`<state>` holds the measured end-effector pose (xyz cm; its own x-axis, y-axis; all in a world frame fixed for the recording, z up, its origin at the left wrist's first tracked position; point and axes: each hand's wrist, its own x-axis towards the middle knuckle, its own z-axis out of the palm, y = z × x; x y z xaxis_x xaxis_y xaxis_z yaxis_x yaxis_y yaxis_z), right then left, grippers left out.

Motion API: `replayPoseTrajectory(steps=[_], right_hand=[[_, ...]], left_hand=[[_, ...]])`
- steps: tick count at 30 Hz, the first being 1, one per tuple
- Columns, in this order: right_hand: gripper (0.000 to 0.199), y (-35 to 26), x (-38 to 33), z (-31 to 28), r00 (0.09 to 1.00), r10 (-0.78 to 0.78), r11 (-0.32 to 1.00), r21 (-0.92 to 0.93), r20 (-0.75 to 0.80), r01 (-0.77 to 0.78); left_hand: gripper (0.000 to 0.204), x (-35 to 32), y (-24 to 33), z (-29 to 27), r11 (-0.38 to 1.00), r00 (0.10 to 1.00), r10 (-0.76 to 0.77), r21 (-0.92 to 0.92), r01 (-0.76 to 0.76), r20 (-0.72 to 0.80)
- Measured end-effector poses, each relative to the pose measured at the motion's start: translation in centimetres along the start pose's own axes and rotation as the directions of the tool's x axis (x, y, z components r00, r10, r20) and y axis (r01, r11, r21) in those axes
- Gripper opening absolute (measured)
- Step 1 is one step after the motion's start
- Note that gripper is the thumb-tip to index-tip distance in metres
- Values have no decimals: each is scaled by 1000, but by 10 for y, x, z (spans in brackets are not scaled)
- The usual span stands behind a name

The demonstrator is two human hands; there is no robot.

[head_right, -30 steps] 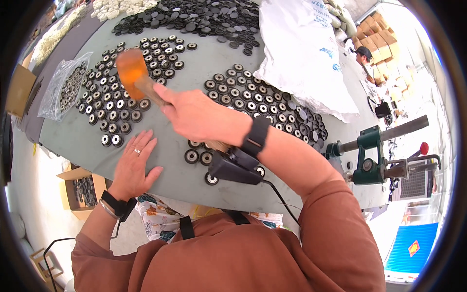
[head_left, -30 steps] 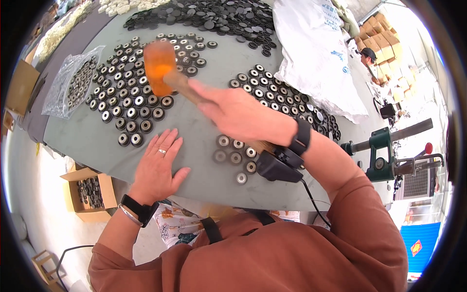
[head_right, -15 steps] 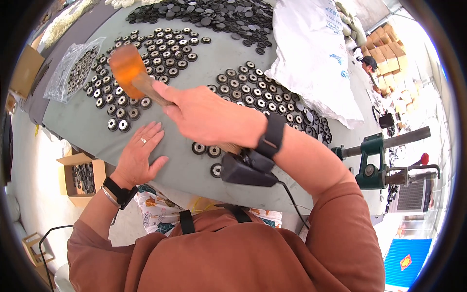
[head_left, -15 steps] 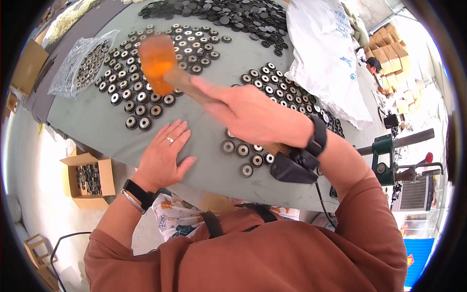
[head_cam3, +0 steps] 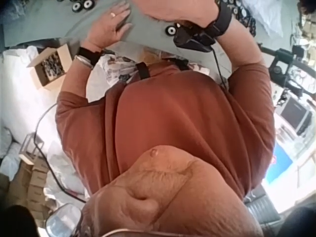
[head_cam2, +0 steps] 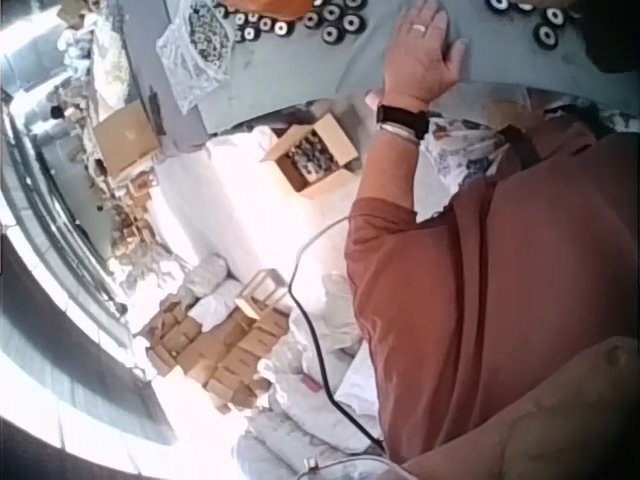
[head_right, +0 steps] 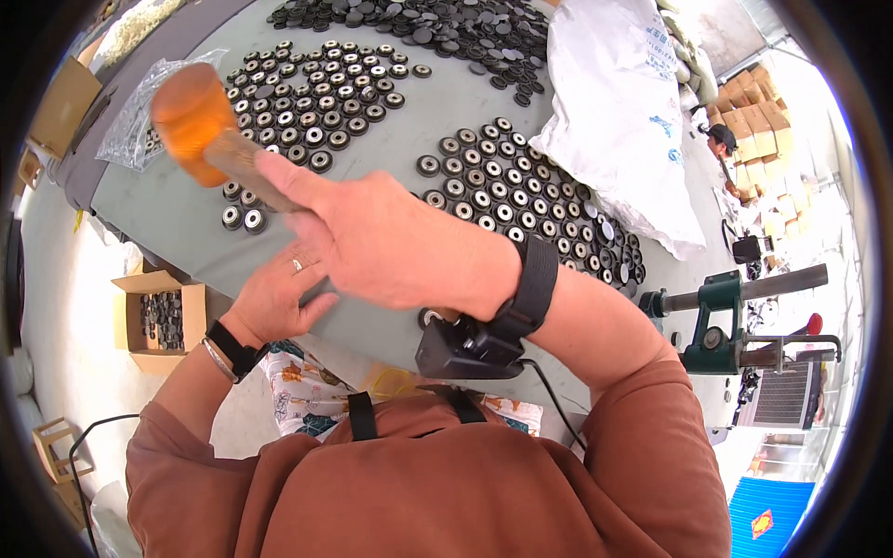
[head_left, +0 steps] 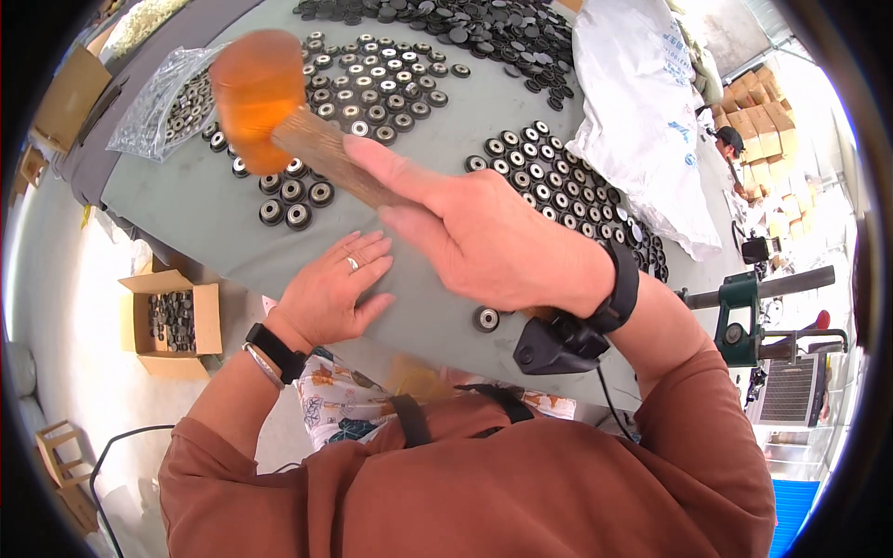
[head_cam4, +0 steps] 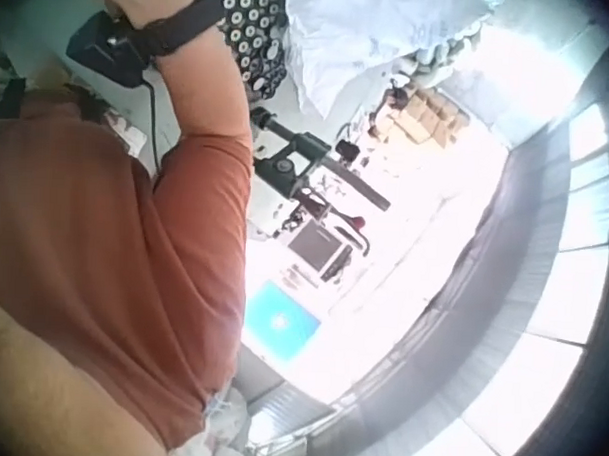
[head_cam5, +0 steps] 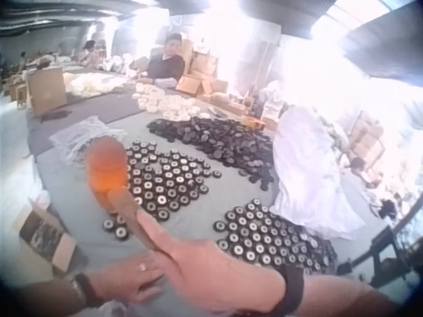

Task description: Hammering metal or plastic circular components onto a base or similar assembly task.

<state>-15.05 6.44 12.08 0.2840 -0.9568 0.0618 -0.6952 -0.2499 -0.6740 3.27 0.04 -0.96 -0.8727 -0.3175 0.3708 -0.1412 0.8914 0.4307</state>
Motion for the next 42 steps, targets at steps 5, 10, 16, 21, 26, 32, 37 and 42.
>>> replayPoseTrajectory(steps=[5,10,16,21,26,32,37,42], right_hand=[[59,21,5,25,958,130,982,-164,256,-90],[51,28,-11,13,996,55,998,-13,75,-54],[54,43,-103,-23,842,525,751,533,-122,-391],[54,76,-143,-22,737,633,621,724,-237,-301],[53,89,-158,-19,713,649,549,812,-266,-196],[53,110,-170,-11,758,606,483,869,-240,-111],[53,125,-181,-11,770,597,466,879,-225,-105],[54,126,-187,-12,763,603,418,907,-234,-51]], left_hand=[[35,5,-3,-1,992,985,-107,-56,116,135],[34,-5,-2,0,997,999,37,64,-35,-40],[51,-17,2,-1,867,847,-362,194,459,-390],[54,7,17,-1,906,907,-399,95,413,-136],[64,38,2,10,938,943,-303,132,320,-134],[68,75,7,15,927,915,-373,107,360,152],[68,101,1,31,959,958,-278,82,272,65],[78,123,-45,43,842,867,-497,255,476,20]])
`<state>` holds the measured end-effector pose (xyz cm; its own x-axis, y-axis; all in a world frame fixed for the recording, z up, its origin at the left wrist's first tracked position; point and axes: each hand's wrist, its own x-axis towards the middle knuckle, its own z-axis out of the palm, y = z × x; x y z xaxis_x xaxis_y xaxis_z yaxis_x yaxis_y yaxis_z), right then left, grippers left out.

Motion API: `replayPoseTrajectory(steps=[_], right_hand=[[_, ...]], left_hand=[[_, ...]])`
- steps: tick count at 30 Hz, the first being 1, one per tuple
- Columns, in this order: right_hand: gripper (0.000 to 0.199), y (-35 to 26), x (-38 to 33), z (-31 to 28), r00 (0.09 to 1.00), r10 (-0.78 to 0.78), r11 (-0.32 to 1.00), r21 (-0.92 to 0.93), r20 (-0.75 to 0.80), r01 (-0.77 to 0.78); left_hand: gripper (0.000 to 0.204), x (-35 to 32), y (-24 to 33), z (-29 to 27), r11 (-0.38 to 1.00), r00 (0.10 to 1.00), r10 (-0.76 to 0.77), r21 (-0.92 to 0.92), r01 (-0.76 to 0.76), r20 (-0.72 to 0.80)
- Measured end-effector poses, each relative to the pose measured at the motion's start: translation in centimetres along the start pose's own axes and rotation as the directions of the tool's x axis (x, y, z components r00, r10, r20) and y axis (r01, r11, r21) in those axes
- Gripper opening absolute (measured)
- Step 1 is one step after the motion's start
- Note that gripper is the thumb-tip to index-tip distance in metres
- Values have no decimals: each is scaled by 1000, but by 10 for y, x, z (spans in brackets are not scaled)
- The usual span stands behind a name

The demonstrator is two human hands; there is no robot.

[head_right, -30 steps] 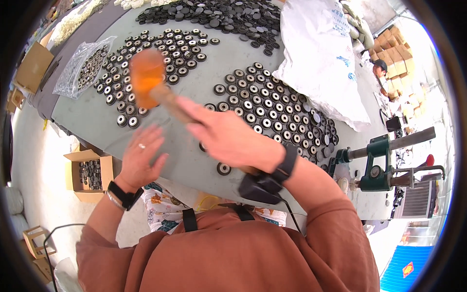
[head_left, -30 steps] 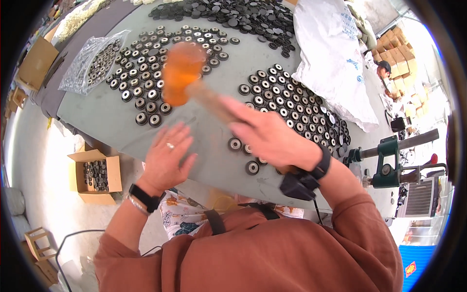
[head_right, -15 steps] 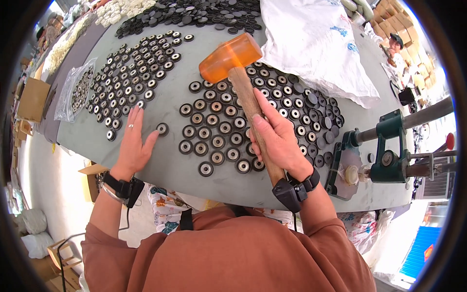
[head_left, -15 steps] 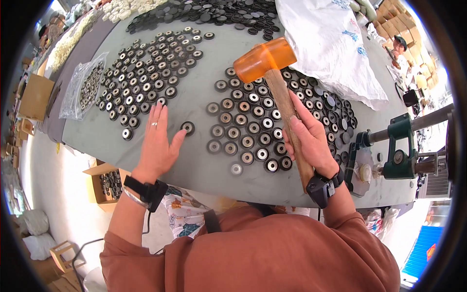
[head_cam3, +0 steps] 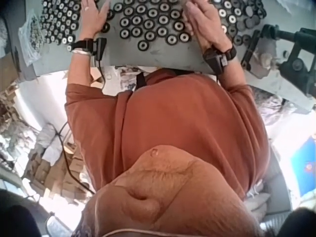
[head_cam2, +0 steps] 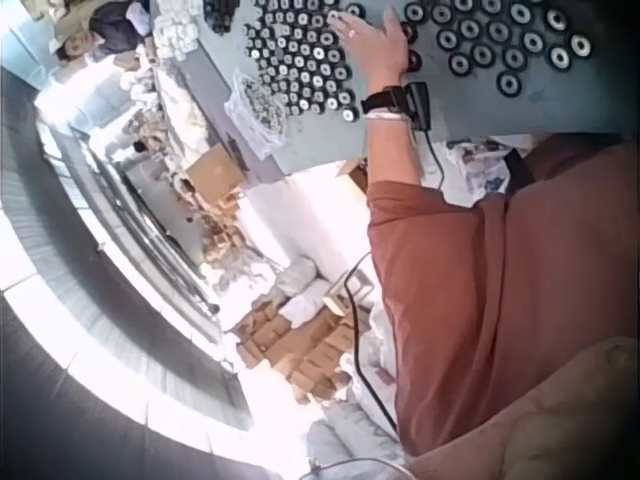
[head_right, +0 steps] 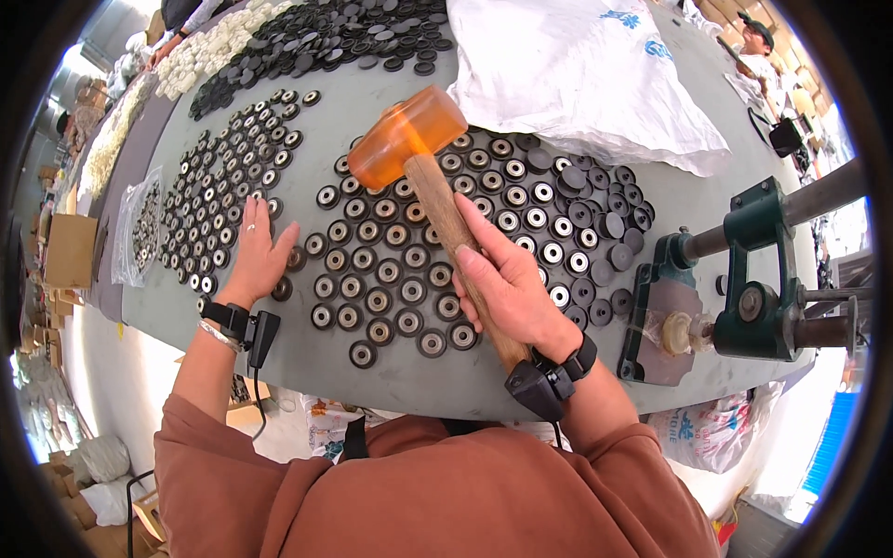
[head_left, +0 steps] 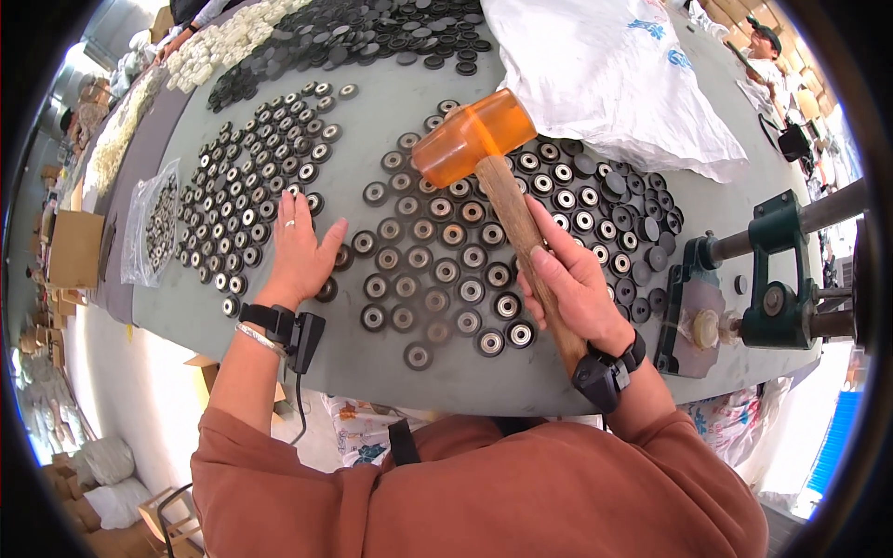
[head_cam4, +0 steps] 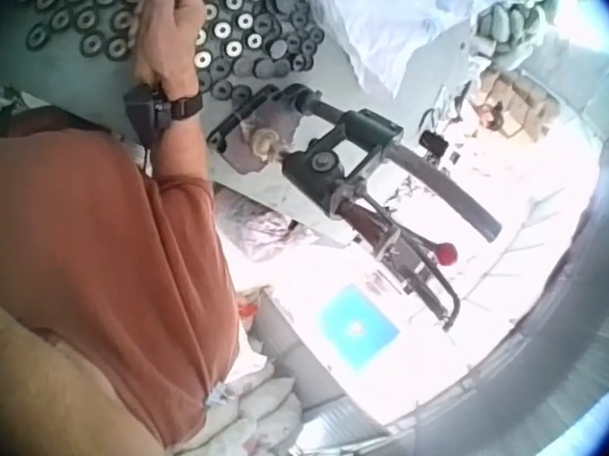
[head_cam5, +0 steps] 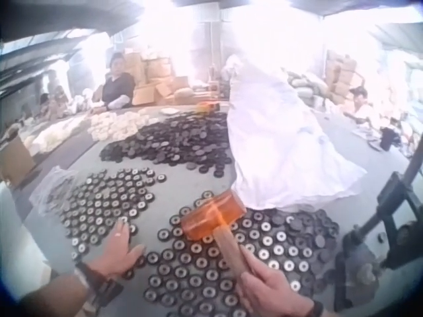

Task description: Hammering metal or plastic circular components onto a base or similar assembly task.

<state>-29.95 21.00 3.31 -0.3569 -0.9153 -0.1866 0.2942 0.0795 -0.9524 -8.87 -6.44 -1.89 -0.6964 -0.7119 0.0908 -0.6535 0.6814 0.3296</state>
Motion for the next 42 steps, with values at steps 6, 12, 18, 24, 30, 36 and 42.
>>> replayPoseTrajectory(steps=[6,12,18,24,30,36,42], right_hand=[[55,2,2,-9,1000,15,1000,-1,3,-15],[55,2,5,-10,1000,30,999,28,-3,-30],[56,2,7,-13,997,74,997,14,-14,-74],[57,2,8,-17,996,86,996,27,-12,-85],[57,-1,9,-16,993,117,991,63,1,-117],[57,1,9,-17,993,118,992,48,4,-119],[57,1,12,-18,991,136,988,76,11,-137]], left_hand=[[74,13,38,-4,935,950,287,-253,-249,122],[79,75,26,4,981,979,188,-69,-183,77],[71,98,56,3,947,932,315,-129,-295,180],[78,134,49,15,984,973,168,-81,-157,160],[79,175,41,13,973,972,230,2,-231,55],[82,180,66,9,984,965,75,139,-113,253],[64,122,87,-7,866,807,430,-438,-242,404]])
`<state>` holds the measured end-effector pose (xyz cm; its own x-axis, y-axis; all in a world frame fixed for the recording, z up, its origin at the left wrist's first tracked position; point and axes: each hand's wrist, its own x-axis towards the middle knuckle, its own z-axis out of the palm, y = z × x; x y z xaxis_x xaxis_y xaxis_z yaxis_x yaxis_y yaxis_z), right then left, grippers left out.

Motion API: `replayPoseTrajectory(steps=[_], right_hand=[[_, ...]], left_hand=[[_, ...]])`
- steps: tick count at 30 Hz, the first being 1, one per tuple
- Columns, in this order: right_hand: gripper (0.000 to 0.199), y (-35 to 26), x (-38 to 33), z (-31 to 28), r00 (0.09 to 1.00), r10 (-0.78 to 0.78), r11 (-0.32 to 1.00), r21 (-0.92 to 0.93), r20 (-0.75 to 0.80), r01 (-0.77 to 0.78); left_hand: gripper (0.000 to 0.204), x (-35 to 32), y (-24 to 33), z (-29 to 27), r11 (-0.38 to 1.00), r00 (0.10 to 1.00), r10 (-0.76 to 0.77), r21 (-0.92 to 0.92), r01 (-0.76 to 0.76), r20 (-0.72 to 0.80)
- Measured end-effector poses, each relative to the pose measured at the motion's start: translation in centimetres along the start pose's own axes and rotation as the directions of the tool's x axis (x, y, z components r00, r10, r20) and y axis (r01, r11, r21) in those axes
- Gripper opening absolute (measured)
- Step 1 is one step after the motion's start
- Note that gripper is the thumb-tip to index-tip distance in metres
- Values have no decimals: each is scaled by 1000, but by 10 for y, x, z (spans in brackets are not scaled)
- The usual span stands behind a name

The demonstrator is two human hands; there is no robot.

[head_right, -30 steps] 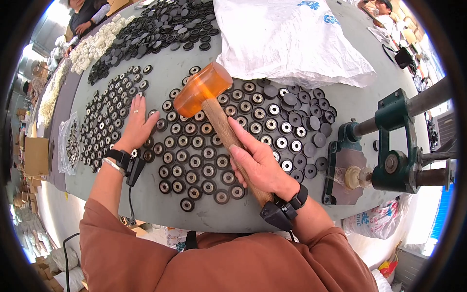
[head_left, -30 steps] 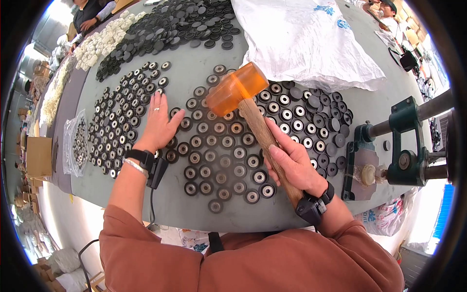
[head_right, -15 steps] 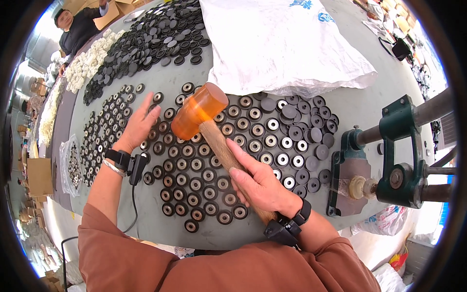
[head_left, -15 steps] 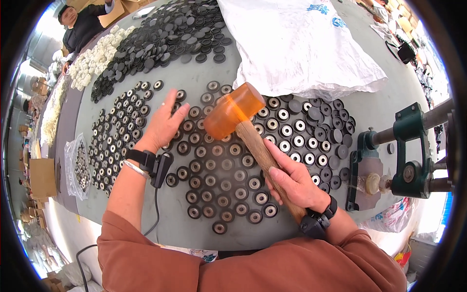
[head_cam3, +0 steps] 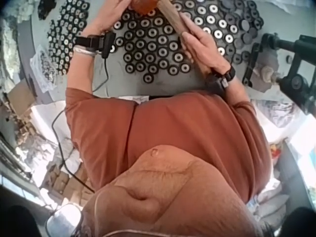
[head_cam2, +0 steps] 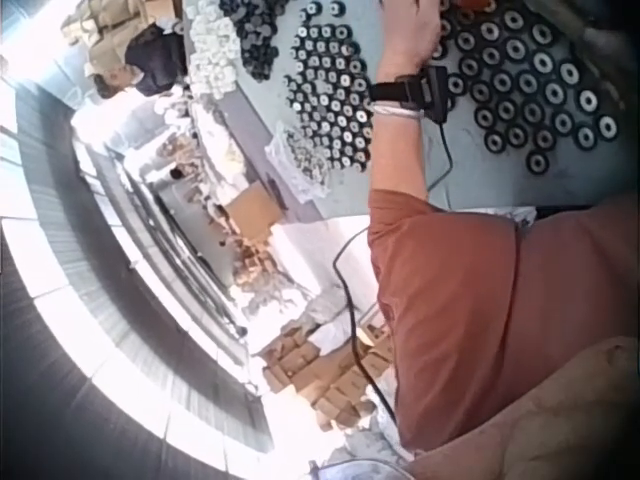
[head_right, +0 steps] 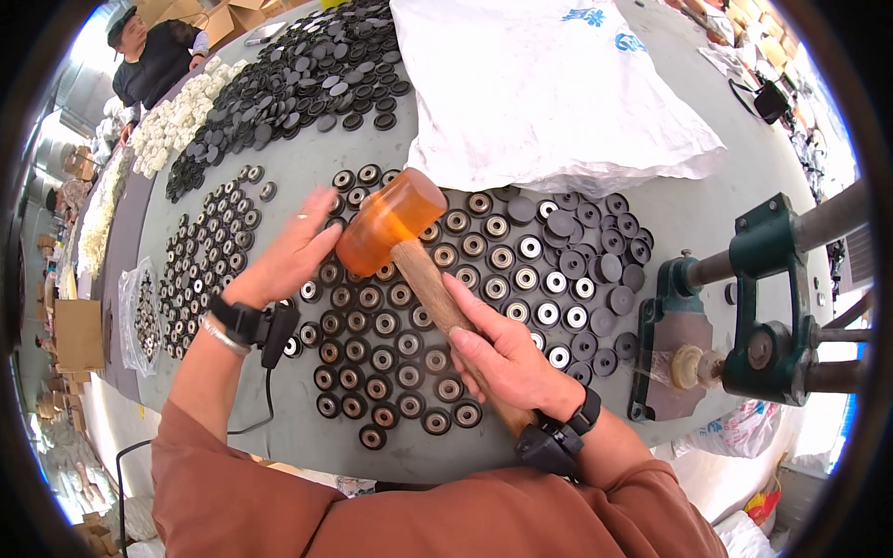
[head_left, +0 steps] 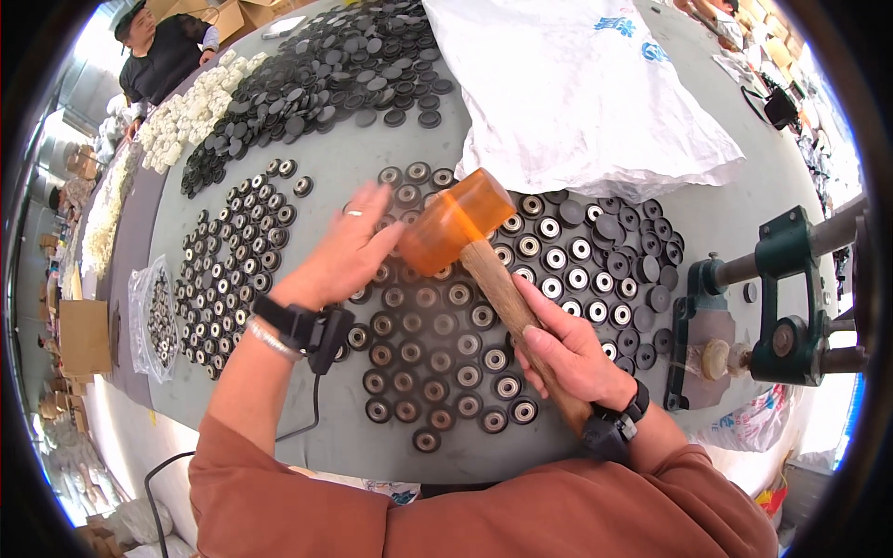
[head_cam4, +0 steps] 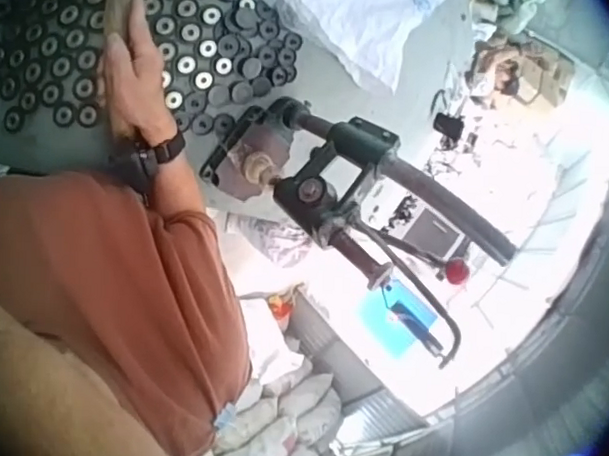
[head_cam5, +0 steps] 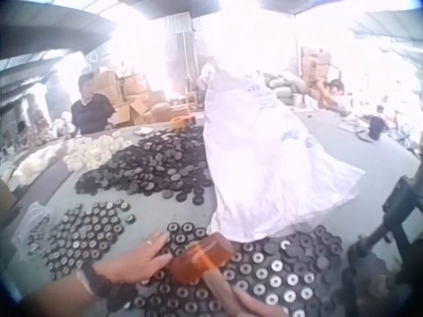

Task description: Hammering metal or plastic circular components onto a base or similar assembly task.

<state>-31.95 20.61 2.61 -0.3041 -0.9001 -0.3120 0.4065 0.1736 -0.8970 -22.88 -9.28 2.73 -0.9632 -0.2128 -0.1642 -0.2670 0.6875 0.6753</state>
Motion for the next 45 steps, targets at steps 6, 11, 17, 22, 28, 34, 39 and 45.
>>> replayPoseTrajectory(steps=[6,11,17,22,28,34,39,45], right_hand=[[58,10,-2,-6,997,-13,999,35,-73,16],[59,17,4,-1,997,-77,997,16,12,77],[56,20,-1,0,980,-192,980,-34,53,194],[57,21,2,6,977,-191,975,-98,92,200],[57,15,-7,-6,978,-210,977,-47,-5,209],[51,-13,-7,24,991,-119,990,-88,-66,113],[47,-50,44,68,961,-275,896,-356,29,267],[35,-82,184,107,849,-499,417,-812,172,409]], left_hand=[[63,-72,-11,-12,946,987,-20,315,70,-159],[69,-140,-19,30,808,943,-150,513,291,-298],[69,-113,-8,47,839,981,-92,517,170,-173],[67,-114,-6,57,922,971,-139,333,199,-195],[64,-171,30,49,971,960,-26,220,90,-277],[68,-253,16,61,934,958,43,351,62,-283],[78,-293,-22,64,855,990,75,519,-2,-121],[85,-273,-44,52,832,975,222,525,-179,-18]])
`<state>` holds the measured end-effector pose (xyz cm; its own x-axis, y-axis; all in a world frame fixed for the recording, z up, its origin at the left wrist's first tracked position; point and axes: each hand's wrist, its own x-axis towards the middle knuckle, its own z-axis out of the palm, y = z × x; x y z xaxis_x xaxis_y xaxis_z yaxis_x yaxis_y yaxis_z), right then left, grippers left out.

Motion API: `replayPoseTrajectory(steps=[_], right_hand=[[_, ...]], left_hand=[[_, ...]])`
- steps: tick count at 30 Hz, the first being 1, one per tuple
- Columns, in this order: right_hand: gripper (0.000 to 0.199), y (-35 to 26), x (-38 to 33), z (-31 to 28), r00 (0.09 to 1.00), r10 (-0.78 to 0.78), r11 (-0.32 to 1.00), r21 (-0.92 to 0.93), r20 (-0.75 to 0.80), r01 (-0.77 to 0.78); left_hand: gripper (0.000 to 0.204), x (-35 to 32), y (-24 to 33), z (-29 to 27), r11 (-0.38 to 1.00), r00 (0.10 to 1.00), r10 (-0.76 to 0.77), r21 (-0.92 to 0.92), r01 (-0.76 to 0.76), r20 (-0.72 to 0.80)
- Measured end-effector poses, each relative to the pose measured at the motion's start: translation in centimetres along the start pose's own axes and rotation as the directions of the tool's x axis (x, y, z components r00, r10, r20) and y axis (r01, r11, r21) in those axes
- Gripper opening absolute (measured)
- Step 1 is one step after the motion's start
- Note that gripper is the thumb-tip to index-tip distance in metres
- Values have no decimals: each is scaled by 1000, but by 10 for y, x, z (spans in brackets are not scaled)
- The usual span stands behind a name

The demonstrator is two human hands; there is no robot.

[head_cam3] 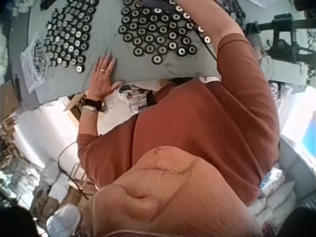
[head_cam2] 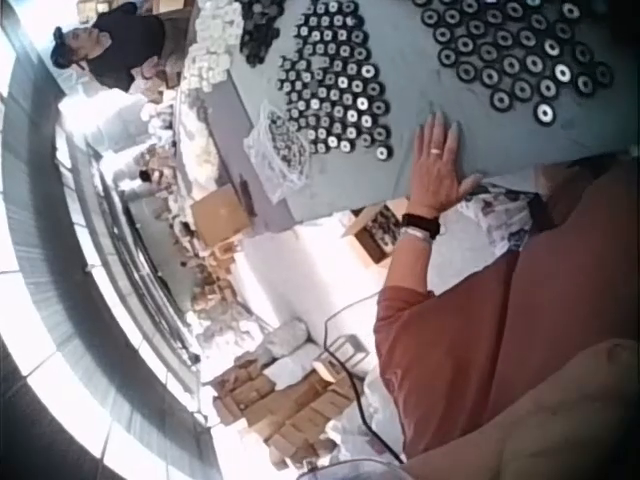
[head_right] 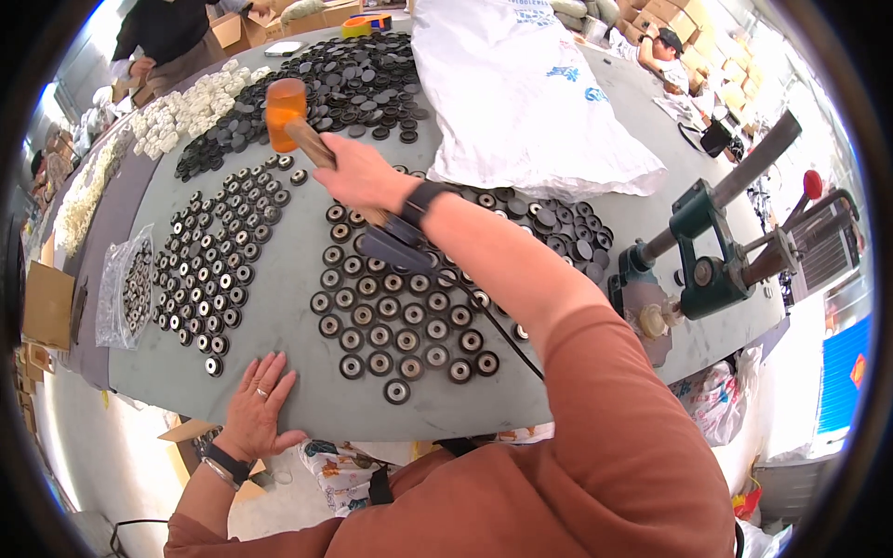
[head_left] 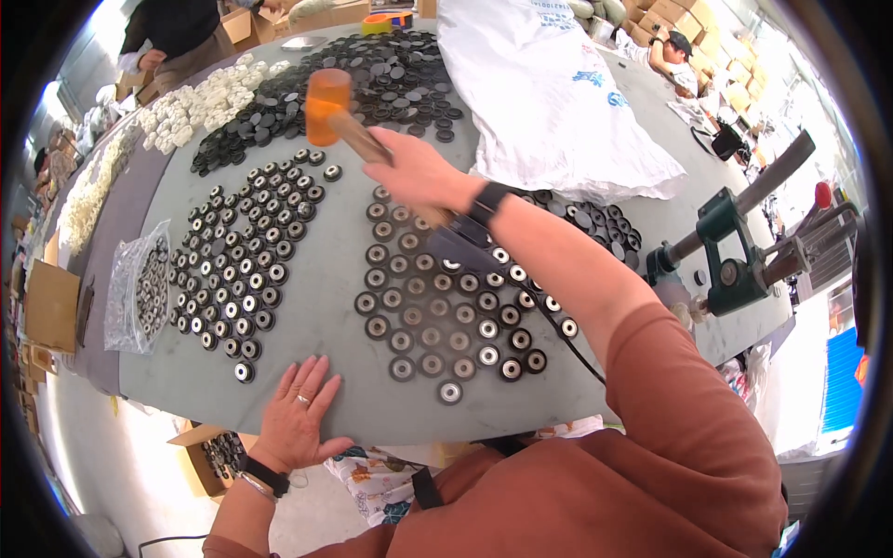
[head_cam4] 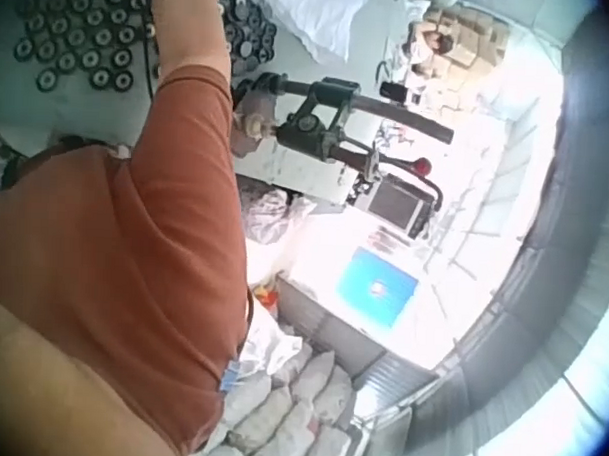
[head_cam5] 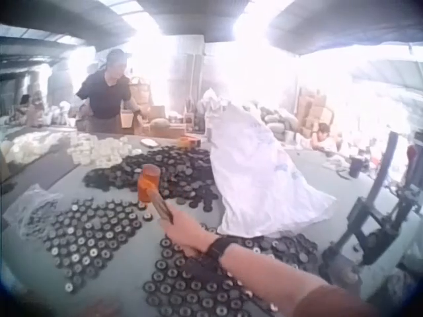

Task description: Hammering metal or plastic circular components onto a base or similar assembly task.

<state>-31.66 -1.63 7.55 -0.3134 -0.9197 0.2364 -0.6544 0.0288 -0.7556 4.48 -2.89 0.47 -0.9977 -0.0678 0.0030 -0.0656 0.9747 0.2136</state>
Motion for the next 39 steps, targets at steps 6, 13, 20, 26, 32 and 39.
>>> replayPoseTrajectory(steps=[6,13,20,26,32,39], right_hand=[[33,21,102,65,999,3,992,-129,36,1],[36,41,104,75,990,-70,948,-302,122,104],[38,17,25,37,978,96,977,-204,187,-57],[38,-2,-7,8,966,162,987,-57,203,-153],[54,-13,9,-16,998,39,974,-223,-39,-47],[38,-3,43,6,926,185,936,-345,329,-65]], left_hand=[[80,3,-3,-3,992,996,-58,-113,49,-75],[79,3,-4,-3,987,996,-63,-151,52,-69],[81,5,-5,-3,988,995,-54,-148,41,-87],[80,5,-2,-3,992,994,-65,-112,56,-84],[83,2,-2,0,993,996,-62,-108,55,-61],[81,5,0,-3,994,992,-70,-92,60,-104]])
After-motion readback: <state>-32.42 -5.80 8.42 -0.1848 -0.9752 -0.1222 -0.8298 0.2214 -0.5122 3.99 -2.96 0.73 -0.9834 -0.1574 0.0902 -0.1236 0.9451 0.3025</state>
